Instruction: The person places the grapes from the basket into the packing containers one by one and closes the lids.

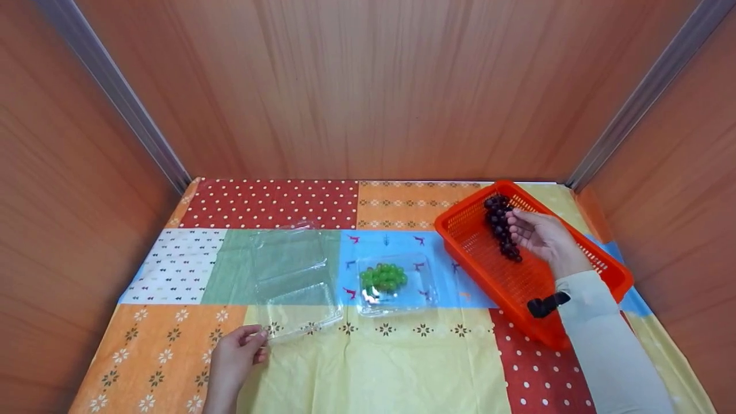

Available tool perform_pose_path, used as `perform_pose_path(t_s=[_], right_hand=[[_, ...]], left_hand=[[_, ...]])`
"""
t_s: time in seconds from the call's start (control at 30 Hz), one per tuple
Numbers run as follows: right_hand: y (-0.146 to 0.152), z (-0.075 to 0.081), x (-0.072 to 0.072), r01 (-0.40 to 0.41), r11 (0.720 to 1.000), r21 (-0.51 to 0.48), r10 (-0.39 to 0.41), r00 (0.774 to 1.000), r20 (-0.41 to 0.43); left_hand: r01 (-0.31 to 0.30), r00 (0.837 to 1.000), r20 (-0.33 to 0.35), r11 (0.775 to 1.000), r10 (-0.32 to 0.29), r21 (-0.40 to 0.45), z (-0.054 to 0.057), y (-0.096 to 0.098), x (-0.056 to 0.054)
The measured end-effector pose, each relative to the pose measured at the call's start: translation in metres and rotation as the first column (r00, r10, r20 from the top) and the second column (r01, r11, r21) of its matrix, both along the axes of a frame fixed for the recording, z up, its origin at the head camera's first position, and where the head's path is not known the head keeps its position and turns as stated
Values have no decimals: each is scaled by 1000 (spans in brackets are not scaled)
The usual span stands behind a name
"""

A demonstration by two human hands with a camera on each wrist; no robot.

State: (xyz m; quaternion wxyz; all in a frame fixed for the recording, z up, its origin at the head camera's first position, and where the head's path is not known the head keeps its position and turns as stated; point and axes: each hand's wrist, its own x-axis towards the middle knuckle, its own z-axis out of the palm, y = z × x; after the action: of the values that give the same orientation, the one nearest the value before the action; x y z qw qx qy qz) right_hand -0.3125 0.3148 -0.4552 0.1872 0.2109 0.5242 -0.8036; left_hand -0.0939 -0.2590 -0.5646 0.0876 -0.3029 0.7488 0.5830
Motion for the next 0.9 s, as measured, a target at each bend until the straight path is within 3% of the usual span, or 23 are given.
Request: perform_pose_path(t_s=[0.2,0.47,0.7,0.9], right_hand=[[3,-5,-22,29,1000,-3,-29,998,59],[6,-8,-50,42,998,42,-47,993,112],[4,-15,-68,69,996,53,-79,977,196],[-1,-23,-79,114,993,14,-114,971,212]], left_hand=[[-8,997,-73,1000,9,5,-1,3,3],[-15,999,-48,1000,16,3,-4,2,3],[-37,995,-93,999,40,33,-6,3,4],[-48,997,-56,998,50,32,-5,2,3]])
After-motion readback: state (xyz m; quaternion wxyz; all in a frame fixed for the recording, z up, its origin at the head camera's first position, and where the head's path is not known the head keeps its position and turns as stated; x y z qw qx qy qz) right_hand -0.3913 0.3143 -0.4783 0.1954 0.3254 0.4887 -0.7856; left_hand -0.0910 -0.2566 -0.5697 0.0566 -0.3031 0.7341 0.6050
